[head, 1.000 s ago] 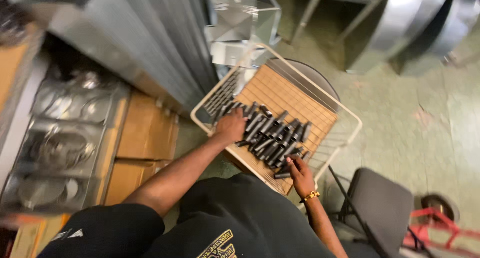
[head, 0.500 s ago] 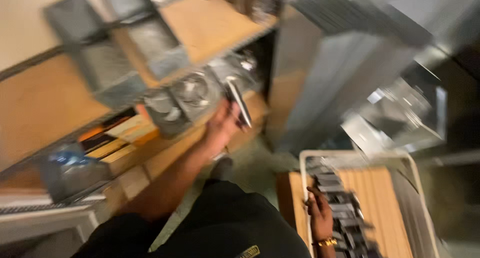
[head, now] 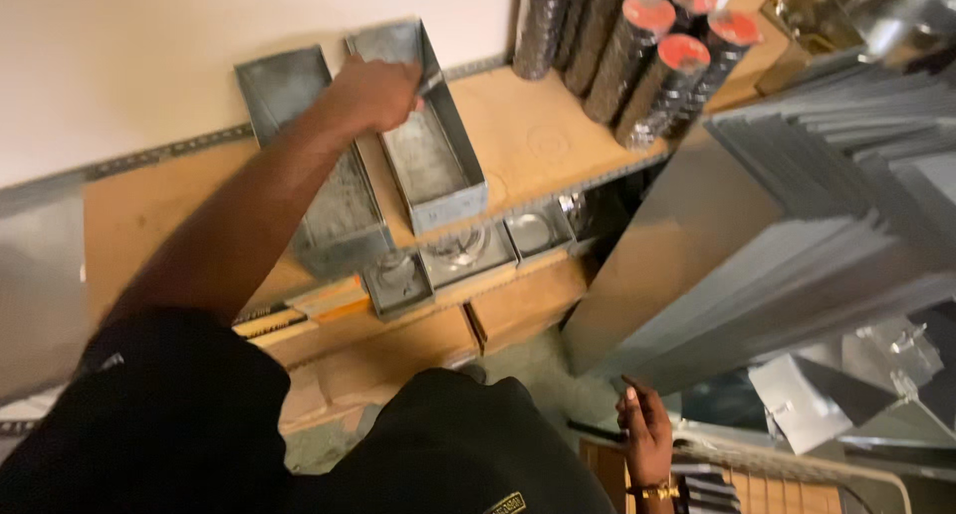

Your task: The person repeatedly picks up cylindrical metal parts from a wire basket and places them into metal bins on a shelf. The person handles the parts one by one, transferring them from the basket to the bins.

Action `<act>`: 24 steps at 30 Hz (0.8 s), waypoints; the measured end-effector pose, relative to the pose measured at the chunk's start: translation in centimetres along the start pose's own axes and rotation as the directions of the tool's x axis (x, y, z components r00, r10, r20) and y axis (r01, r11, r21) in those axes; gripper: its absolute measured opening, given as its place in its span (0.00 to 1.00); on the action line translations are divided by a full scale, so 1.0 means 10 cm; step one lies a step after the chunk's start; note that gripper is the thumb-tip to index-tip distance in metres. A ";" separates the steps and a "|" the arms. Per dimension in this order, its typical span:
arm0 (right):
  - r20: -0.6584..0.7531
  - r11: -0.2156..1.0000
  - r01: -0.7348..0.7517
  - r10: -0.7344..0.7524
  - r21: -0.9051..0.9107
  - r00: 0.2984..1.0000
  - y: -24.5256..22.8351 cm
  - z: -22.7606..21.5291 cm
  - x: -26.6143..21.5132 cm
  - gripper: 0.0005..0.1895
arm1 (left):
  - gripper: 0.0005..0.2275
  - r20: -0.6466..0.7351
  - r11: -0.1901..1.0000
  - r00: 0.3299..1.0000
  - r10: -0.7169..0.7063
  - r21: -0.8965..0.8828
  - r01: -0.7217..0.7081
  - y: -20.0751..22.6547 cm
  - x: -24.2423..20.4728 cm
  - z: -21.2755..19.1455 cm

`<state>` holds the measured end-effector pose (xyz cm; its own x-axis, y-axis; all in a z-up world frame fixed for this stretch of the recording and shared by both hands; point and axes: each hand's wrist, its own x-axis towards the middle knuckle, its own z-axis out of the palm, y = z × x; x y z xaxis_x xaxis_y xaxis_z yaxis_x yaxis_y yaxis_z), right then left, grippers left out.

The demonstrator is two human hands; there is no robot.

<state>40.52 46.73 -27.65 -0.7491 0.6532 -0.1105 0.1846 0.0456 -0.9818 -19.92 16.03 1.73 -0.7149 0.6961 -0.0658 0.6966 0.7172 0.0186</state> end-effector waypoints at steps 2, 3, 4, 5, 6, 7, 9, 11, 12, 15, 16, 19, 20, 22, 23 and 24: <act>-0.052 0.998 0.039 -0.042 -0.048 0.998 0.04 0.10 0.12 0.22 | 0.29 0.331 0.966 0.933 -0.143 0.250 0.060 -0.10 0.40 0.11; -0.050 0.998 0.046 -0.048 -0.048 0.998 0.03 0.15 0.20 0.22 | 0.29 0.325 0.966 0.934 -0.146 0.249 0.064 -0.19 0.60 0.29; -0.058 1.000 0.012 -0.013 -0.027 0.998 0.04 0.22 0.25 0.23 | 0.29 0.379 0.946 0.914 -0.148 0.324 0.019 -0.28 0.78 0.49; -0.064 1.000 -0.022 0.022 -0.006 0.998 0.05 0.27 0.30 0.24 | 0.29 0.431 0.919 0.889 -0.155 0.393 -0.031 -0.36 0.96 0.68; -0.064 1.000 -0.022 0.022 -0.005 0.998 0.06 0.36 0.35 0.24 | 0.29 0.431 0.919 0.889 -0.155 0.394 -0.030 -0.51 1.25 1.00; -0.065 0.999 -0.026 0.029 0.039 0.997 0.06 0.44 0.41 0.24 | 0.31 0.495 0.879 0.843 -0.212 0.473 -0.056 -0.65 1.55 1.32; -0.075 0.996 -0.035 0.041 0.086 0.996 -0.01 0.59 0.47 0.24 | 0.35 0.552 0.831 0.790 -0.267 0.547 -0.101 -0.77 1.82 1.62; -0.098 0.999 -0.043 0.045 0.022 0.994 -0.22 0.73 0.49 0.26 | 0.25 0.535 0.823 0.812 -0.236 0.554 -0.126 -0.73 1.80 1.55; -0.107 0.999 -0.049 0.052 0.024 0.993 -0.20 0.77 0.51 0.26 | 0.25 0.539 0.822 0.811 -0.228 0.553 -0.137 -0.66 1.73 1.44; -0.097 0.998 -0.001 0.007 0.064 0.995 -0.20 0.84 0.50 0.25 | 0.17 0.519 0.831 0.835 -0.183 0.536 -0.151 -0.47 1.50 1.13; -0.105 0.997 -0.033 0.039 0.063 0.994 -0.25 0.86 0.48 0.26 | 0.16 0.466 0.823 0.867 -0.176 0.553 -0.130 -0.42 1.43 1.04; -0.106 0.997 -0.054 0.059 0.052 0.993 -0.15 0.81 0.43 0.27 | 0.05 0.365 0.822 0.918 -0.155 0.563 -0.085 -0.51 1.46 1.12; -0.093 0.998 -0.037 0.040 0.041 0.995 -0.07 0.76 0.41 0.27 | 0.12 0.312 0.830 0.939 -0.149 0.556 -0.053 -0.56 1.51 1.20; -0.110 0.997 -0.044 0.051 0.065 0.993 0.04 0.68 0.34 0.25 | 0.18 0.296 0.834 0.942 -0.159 0.551 -0.032 -0.62 1.55 1.30; -0.120 0.995 -0.046 0.056 0.090 0.991 0.09 0.64 0.32 0.23 | 0.30 0.276 0.838 0.944 -0.178 0.546 -0.002 -0.65 1.57 1.32; -0.131 0.995 -0.043 0.055 0.092 0.990 0.03 0.59 0.26 0.23 | 0.30 0.274 0.837 0.947 -0.169 0.547 -0.009 -0.50 1.40 1.10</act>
<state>34.83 43.97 -29.19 -0.6482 0.7478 -0.1435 0.1577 -0.0525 -0.9861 -32.75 21.85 -10.30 -0.7781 0.5291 -0.3385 0.6223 0.5766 -0.5293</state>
